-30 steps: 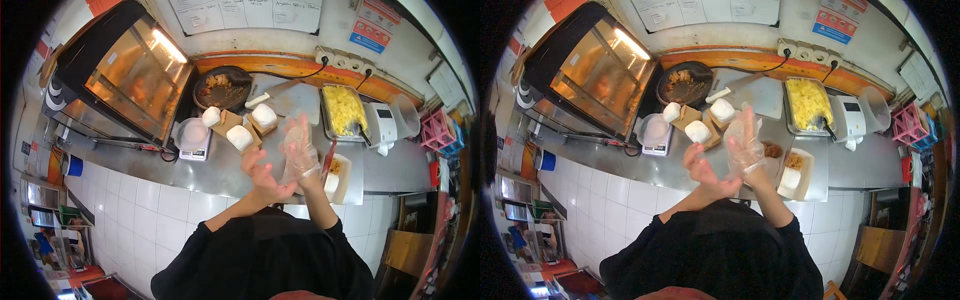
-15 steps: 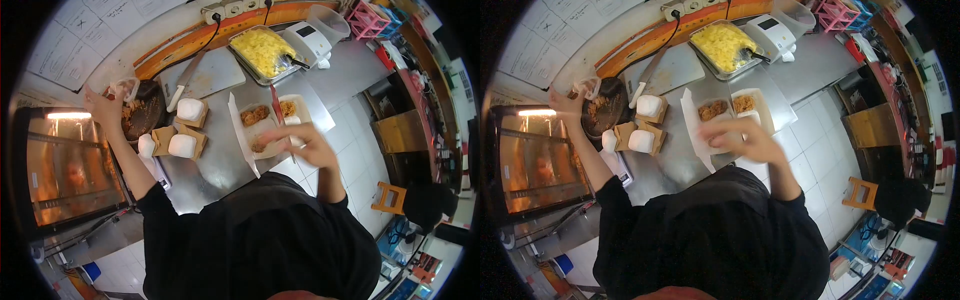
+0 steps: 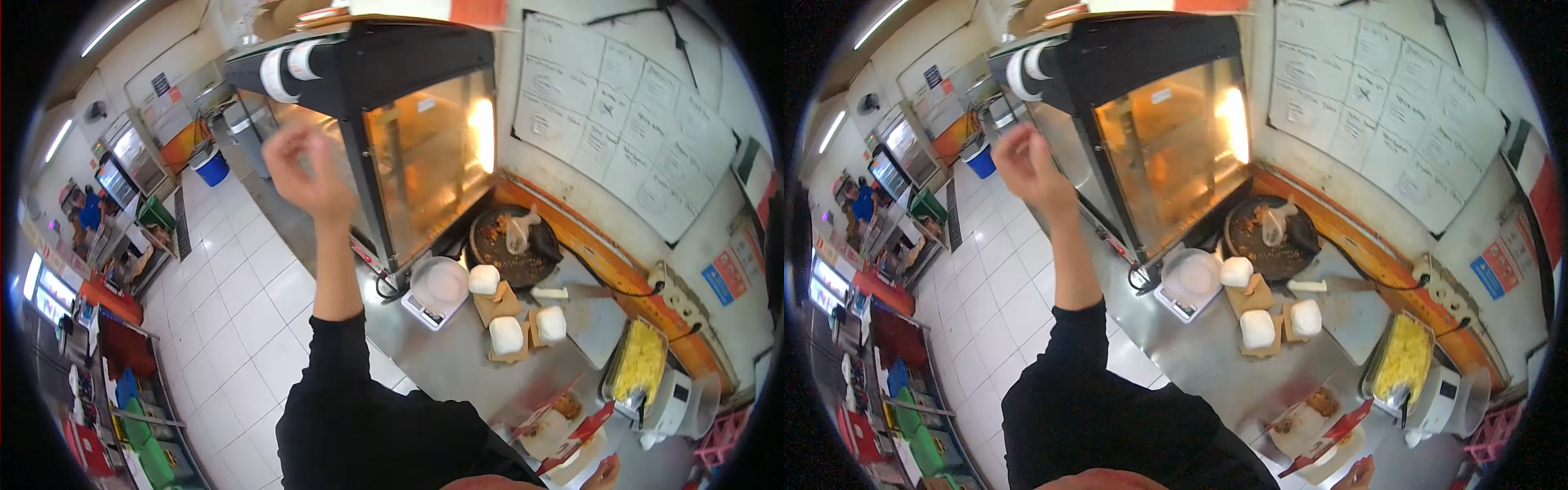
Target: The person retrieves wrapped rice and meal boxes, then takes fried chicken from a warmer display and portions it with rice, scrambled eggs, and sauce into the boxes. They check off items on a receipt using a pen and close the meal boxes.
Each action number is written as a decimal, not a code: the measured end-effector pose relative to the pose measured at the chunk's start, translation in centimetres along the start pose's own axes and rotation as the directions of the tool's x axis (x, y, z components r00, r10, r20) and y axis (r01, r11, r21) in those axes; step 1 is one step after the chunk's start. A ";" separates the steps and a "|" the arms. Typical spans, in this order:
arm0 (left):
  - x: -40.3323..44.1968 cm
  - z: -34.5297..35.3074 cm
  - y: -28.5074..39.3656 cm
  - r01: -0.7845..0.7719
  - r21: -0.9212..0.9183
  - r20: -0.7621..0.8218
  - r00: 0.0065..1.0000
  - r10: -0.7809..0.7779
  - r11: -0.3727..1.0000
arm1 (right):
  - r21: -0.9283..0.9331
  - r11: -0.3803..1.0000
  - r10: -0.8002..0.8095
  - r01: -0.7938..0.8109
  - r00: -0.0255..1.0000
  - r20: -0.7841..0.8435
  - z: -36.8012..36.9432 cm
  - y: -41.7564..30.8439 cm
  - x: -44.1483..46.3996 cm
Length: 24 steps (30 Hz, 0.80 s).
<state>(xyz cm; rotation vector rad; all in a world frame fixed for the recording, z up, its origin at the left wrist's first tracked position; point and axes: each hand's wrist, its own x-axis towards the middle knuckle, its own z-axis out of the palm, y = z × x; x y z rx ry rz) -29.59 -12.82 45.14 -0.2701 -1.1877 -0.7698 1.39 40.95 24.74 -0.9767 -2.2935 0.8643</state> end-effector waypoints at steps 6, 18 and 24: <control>11.0 -2.3 -14.7 0.561 0.102 -0.134 0.826 -0.547 0.822 | -0.077 0.984 -0.156 0.158 0.987 0.036 2.3 -1.9 1.2; 3.7 -1.7 -17.2 0.343 0.349 0.506 0.714 -0.483 0.872 | 0.076 0.990 0.124 -0.117 0.988 -0.097 0.6 2.9 -0.2; -17.9 -1.6 10.7 0.779 0.139 0.938 0.094 -0.334 0.611 | -0.270 0.959 0.012 -0.083 0.967 -0.255 0.0 9.2 -0.9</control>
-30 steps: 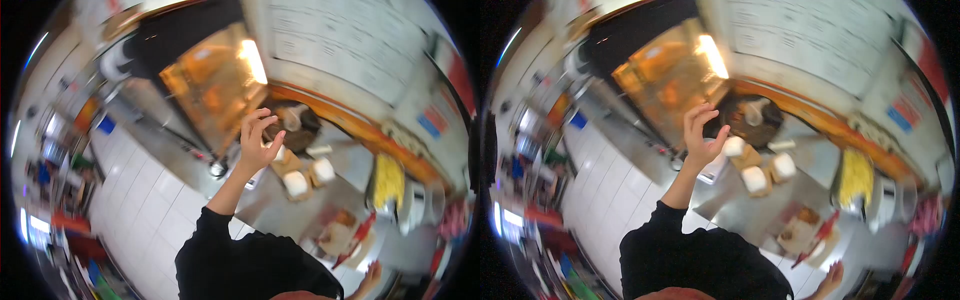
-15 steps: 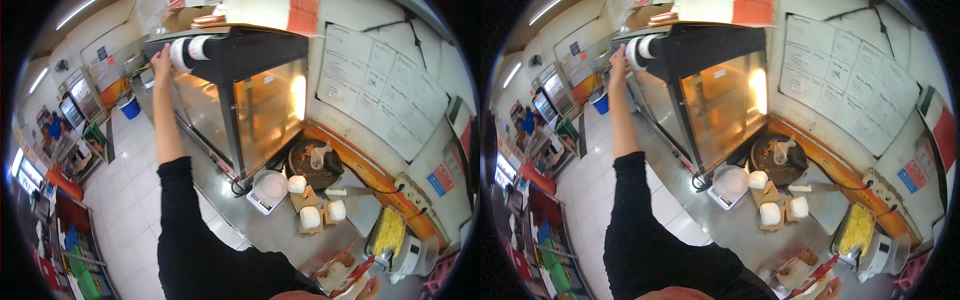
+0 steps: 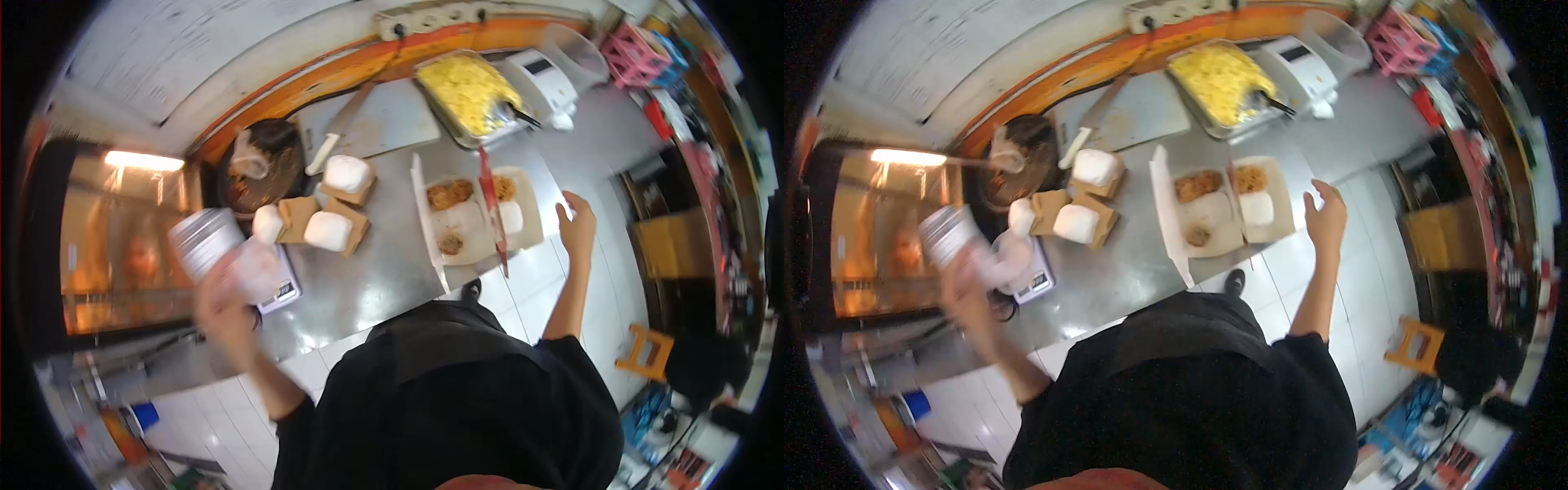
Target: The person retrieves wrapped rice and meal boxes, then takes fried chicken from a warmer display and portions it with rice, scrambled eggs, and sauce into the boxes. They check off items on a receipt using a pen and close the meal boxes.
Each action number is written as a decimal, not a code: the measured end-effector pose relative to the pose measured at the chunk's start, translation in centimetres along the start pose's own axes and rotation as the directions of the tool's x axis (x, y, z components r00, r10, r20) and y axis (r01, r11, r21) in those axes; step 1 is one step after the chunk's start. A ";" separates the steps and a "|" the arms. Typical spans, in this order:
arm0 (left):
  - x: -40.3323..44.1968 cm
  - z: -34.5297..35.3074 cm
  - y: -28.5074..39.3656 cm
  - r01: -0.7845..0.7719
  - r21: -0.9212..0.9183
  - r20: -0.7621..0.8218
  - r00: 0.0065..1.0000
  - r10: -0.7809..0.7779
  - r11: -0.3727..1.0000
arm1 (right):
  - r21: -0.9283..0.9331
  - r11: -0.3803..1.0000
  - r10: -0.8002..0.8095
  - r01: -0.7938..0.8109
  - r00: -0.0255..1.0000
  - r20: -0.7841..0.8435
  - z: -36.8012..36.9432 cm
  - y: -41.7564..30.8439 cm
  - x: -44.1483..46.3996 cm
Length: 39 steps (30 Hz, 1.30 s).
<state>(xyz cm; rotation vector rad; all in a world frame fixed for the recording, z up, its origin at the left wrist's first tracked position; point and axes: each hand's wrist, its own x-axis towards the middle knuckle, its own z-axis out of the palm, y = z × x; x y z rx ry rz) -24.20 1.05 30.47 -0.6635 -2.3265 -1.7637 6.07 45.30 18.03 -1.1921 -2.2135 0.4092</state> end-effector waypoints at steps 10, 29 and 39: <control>-2.4 24.0 14.0 0.265 -0.633 0.655 0.685 0.320 0.727 | 0.767 0.641 -0.464 -0.016 0.788 0.405 -6.3 -6.3 3.0; -0.5 34.4 17.4 0.251 -0.535 0.711 0.649 0.270 0.807 | 0.889 0.255 -0.552 -0.380 0.698 0.457 -7.4 -4.7 6.4; 0.9 41.4 19.5 -0.525 0.141 0.298 0.831 0.470 0.839 | 0.757 0.562 -0.621 0.333 0.775 0.121 1.8 4.8 21.8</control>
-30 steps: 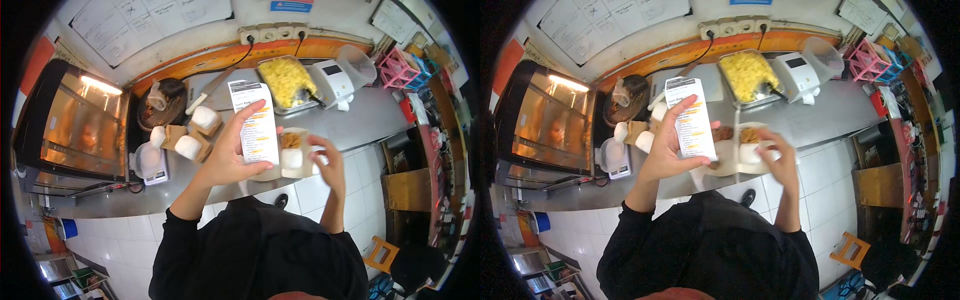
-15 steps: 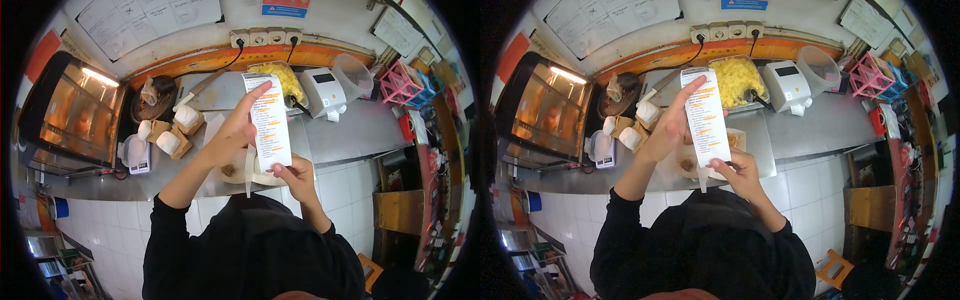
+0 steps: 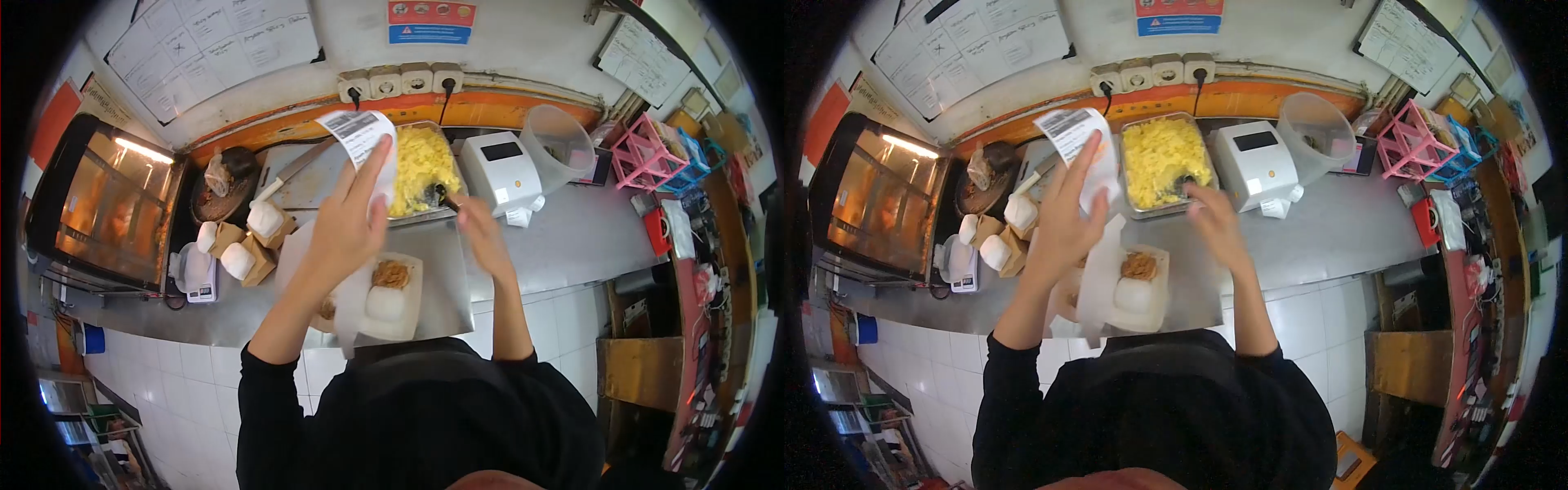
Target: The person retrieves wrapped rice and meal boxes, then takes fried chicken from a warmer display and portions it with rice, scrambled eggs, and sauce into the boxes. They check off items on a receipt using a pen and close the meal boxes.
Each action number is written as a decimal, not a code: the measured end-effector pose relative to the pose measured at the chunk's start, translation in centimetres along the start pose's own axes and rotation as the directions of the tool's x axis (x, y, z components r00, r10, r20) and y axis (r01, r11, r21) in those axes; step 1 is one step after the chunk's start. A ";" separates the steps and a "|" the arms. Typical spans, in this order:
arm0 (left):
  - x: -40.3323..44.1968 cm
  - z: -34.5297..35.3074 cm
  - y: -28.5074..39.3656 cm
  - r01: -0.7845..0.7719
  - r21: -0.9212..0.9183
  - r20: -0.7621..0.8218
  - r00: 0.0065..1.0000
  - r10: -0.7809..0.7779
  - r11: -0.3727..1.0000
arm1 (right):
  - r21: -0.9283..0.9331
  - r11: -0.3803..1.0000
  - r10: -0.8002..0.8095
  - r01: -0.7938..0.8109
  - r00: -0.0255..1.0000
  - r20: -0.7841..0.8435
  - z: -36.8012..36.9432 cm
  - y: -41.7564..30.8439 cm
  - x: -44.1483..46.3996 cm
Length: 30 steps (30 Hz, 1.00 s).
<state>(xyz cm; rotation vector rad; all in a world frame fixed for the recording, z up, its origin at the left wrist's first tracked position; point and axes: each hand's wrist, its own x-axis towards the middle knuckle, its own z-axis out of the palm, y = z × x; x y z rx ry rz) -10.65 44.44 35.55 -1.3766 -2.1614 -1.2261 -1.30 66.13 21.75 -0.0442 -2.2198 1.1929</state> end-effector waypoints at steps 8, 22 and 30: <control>6.5 11.2 -11.5 0.015 0.693 0.025 0.999 -0.046 0.721 | -0.640 0.708 0.439 -0.297 0.896 0.071 3.8 14.8 3.3; 4.0 24.1 -23.8 0.580 0.442 0.052 0.745 -0.665 0.685 | -0.770 0.551 0.555 -0.323 0.830 0.049 6.8 11.8 5.5; 3.0 27.2 -26.8 0.602 0.328 0.048 0.759 -0.649 0.728 | -0.551 0.574 0.790 -0.605 0.586 0.179 7.0 9.9 7.3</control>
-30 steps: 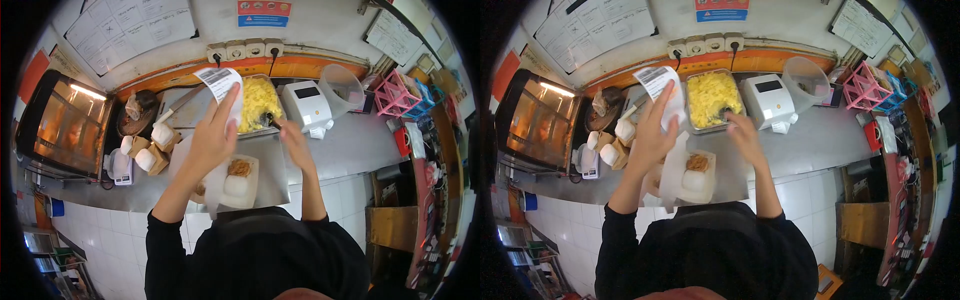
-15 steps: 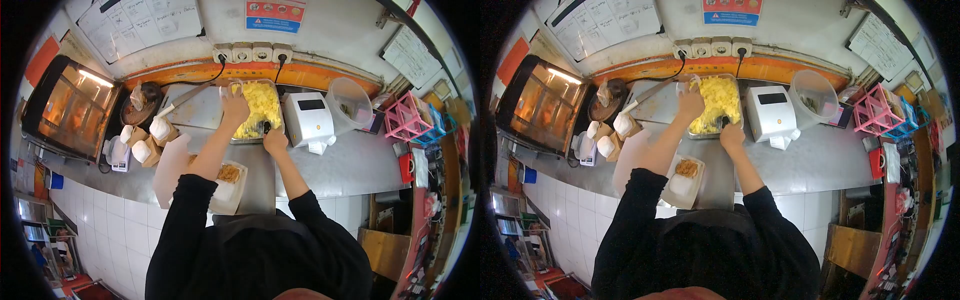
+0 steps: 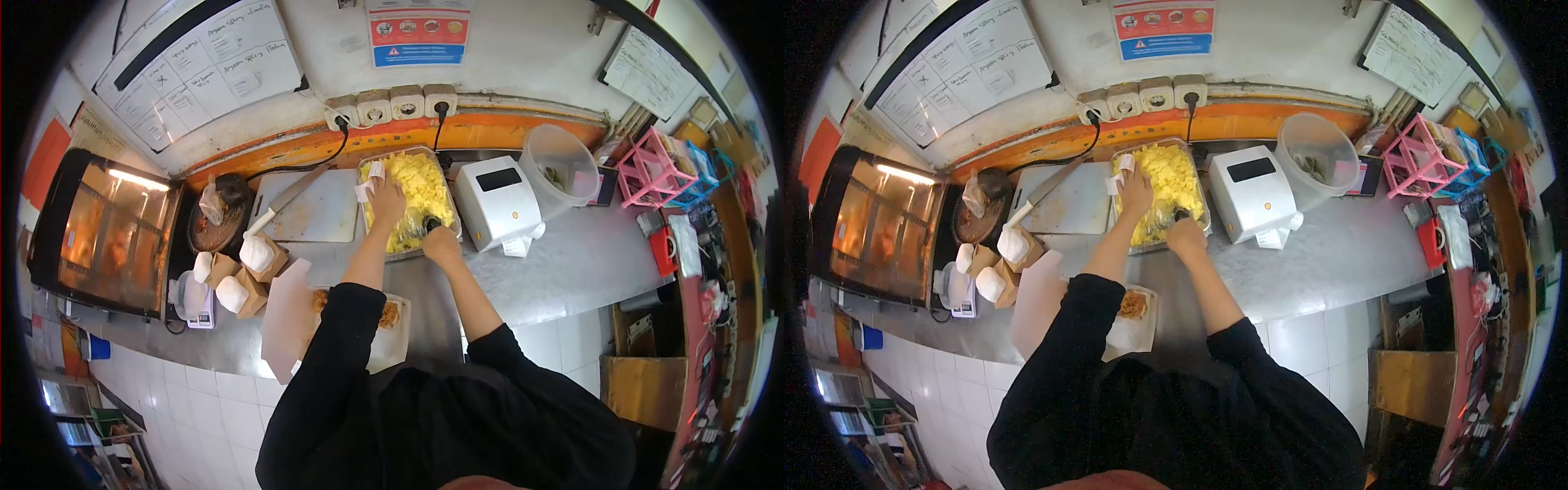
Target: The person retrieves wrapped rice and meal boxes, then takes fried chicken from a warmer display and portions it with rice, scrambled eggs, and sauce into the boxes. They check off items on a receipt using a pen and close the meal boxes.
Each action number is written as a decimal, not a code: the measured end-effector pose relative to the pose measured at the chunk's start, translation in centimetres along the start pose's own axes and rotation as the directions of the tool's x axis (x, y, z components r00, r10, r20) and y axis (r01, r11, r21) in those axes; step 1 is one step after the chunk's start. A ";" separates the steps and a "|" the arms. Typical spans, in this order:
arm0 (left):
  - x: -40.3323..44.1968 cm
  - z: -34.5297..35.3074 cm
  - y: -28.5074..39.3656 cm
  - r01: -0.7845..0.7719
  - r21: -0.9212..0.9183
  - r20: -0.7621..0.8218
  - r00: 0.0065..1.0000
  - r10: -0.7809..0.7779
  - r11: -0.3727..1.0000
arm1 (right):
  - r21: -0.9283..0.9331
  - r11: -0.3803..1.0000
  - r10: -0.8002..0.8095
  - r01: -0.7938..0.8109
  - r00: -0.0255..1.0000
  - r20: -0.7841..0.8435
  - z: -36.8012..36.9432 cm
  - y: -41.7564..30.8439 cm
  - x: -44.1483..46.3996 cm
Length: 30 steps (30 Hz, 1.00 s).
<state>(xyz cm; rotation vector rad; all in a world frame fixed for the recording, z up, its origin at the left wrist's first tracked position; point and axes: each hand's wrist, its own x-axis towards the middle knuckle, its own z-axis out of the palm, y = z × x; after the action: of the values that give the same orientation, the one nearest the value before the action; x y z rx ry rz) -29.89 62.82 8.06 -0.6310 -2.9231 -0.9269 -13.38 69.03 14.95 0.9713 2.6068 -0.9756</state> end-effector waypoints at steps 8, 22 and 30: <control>-0.5 0.2 -0.2 -0.030 0.016 -0.055 0.998 0.031 0.999 | 0.118 0.993 0.041 -0.013 0.970 -0.241 4.8 0.1 2.2; 0.0 1.5 -0.4 -0.079 0.125 -0.109 0.990 0.093 0.989 | 0.750 0.612 -0.260 0.250 0.960 -0.107 6.3 3.7 5.8; -0.5 0.8 1.1 -0.079 0.212 -0.049 0.995 0.091 0.974 | 0.857 0.516 -0.261 0.018 0.956 0.137 4.2 3.1 5.1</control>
<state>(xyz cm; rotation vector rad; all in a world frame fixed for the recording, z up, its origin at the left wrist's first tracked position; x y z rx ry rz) -28.92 63.87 7.88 -0.6960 -2.8634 -0.6064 -15.46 70.74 8.18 0.6791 1.9161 -2.3760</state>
